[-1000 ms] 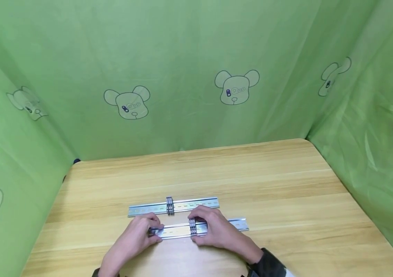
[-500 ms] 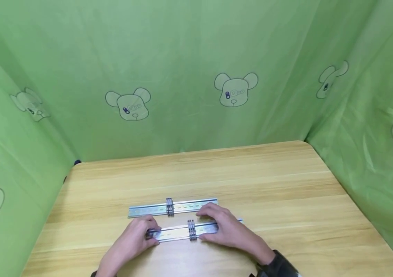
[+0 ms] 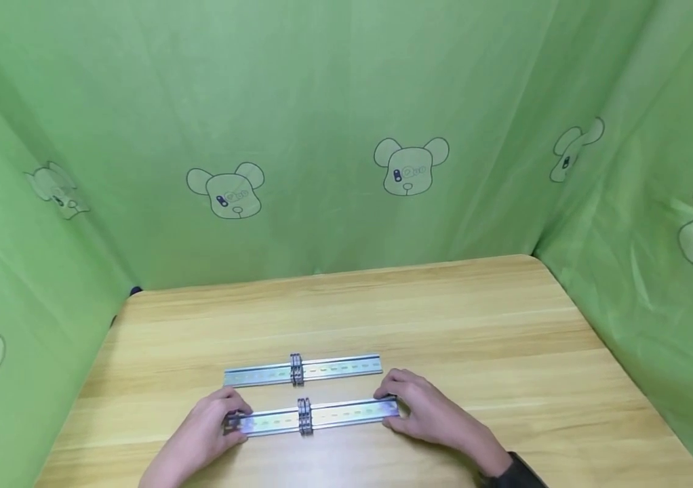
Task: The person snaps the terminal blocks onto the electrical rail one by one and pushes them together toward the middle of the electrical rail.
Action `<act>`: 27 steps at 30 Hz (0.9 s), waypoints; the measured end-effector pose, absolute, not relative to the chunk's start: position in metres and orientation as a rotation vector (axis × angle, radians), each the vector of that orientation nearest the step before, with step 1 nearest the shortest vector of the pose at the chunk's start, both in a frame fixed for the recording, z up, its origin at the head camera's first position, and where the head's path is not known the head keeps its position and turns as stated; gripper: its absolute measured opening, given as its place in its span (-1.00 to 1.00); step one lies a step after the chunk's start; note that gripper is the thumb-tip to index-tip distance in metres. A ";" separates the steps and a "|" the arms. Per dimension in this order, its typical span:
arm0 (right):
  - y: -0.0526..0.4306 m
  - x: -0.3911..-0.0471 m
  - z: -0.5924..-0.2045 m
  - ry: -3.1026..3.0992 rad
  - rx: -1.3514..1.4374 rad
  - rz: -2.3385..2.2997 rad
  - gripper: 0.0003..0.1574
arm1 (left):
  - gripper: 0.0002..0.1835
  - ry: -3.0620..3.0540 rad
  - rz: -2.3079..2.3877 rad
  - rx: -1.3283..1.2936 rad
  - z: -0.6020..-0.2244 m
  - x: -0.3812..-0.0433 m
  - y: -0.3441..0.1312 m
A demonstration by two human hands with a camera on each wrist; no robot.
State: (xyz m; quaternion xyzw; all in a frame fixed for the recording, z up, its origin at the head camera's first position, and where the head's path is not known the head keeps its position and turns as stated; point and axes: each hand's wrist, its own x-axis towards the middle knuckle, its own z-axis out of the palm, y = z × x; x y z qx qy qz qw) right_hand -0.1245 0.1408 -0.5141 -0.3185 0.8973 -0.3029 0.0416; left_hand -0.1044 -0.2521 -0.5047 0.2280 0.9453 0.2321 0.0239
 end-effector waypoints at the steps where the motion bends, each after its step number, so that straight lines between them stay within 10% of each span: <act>1: 0.139 -0.125 -0.515 2.748 -0.982 -0.932 -0.57 | -0.67 2.930 0.719 0.694 -0.505 -0.105 -0.253; 27: 0.158 -0.132 -0.514 2.842 -0.867 -1.016 -0.35 | -0.63 2.940 0.857 0.721 -0.516 -0.107 -0.270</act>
